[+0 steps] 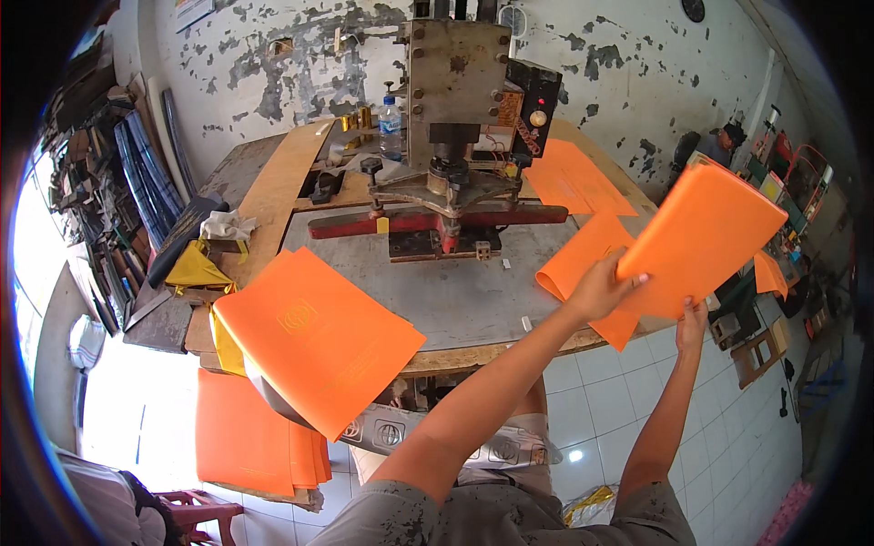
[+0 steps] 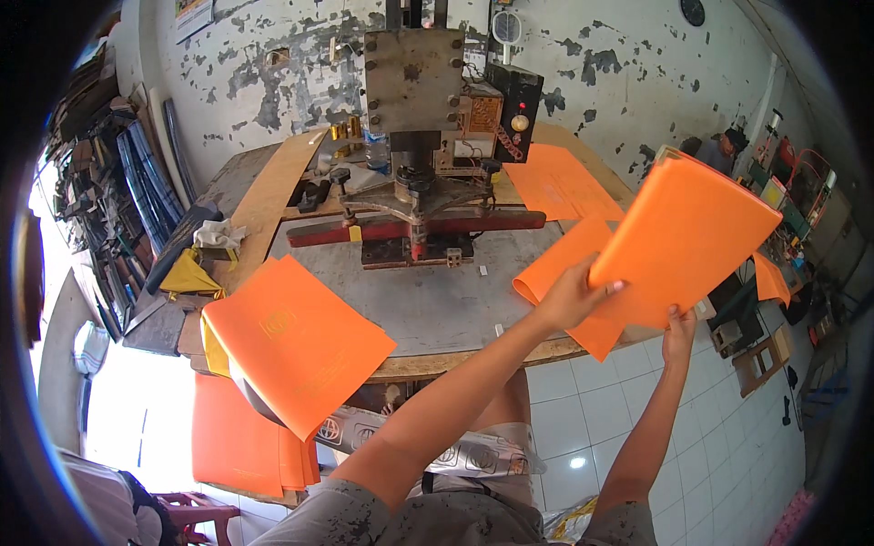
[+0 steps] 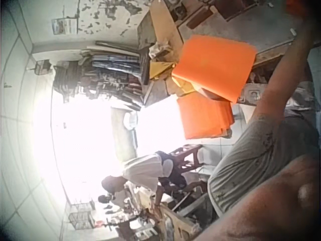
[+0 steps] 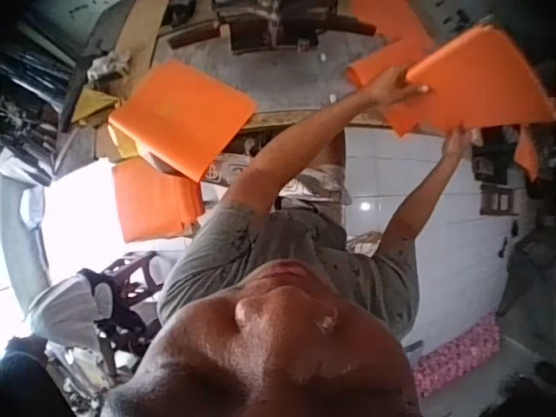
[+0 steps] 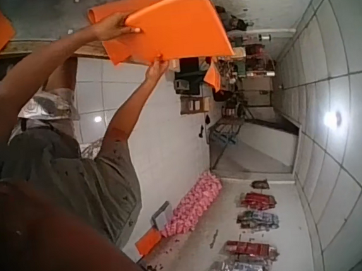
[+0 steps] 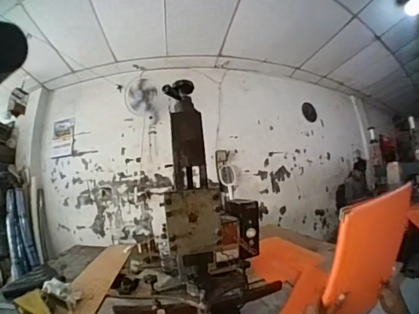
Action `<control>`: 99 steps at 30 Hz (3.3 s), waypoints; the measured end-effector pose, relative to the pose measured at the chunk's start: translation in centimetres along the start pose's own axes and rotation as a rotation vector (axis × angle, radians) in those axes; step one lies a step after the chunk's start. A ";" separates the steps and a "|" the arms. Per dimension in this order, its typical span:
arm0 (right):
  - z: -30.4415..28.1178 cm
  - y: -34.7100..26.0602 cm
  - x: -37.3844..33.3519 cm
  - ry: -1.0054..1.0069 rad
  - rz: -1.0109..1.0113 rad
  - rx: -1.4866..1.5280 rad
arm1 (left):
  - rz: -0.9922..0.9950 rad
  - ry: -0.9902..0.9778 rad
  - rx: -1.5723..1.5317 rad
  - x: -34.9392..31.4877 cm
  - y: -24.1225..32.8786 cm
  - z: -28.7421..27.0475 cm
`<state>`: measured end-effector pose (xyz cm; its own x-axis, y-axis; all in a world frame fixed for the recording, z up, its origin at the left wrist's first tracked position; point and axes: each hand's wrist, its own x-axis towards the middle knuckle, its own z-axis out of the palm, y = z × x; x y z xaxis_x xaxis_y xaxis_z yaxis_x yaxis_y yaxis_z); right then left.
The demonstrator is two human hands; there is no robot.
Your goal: The person holds and folds printed folder covers along their centers by hand.
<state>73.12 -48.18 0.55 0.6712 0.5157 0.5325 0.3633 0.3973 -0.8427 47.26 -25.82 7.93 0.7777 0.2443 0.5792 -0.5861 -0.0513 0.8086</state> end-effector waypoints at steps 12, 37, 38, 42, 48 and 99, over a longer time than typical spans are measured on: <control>-0.2 5.4 5.3 0.413 0.065 -0.111 | -0.160 0.017 0.773 -21.9 13.0 -4.7; 0.2 5.5 4.8 0.415 0.036 -0.187 | -0.991 0.227 -0.757 -59.4 4.6 -10.0; 0.1 5.6 4.9 0.418 0.034 -0.189 | -0.838 0.212 -0.877 -60.2 3.7 -10.4; -0.4 6.0 5.0 0.422 0.032 -0.194 | -0.742 0.286 -1.132 -61.8 1.3 -11.3; -0.5 6.4 5.2 0.442 0.037 -0.184 | -0.744 0.264 -1.200 -61.5 1.0 -11.7; -2.8 7.0 5.4 0.433 0.198 -0.209 | 0.701 -0.577 -0.970 -16.9 18.3 0.7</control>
<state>81.10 -44.70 -2.73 0.9297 0.1871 0.3172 0.2942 0.1408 -0.9453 23.52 -31.52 12.97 0.0895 -0.0061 0.9960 -0.6363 0.7690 0.0618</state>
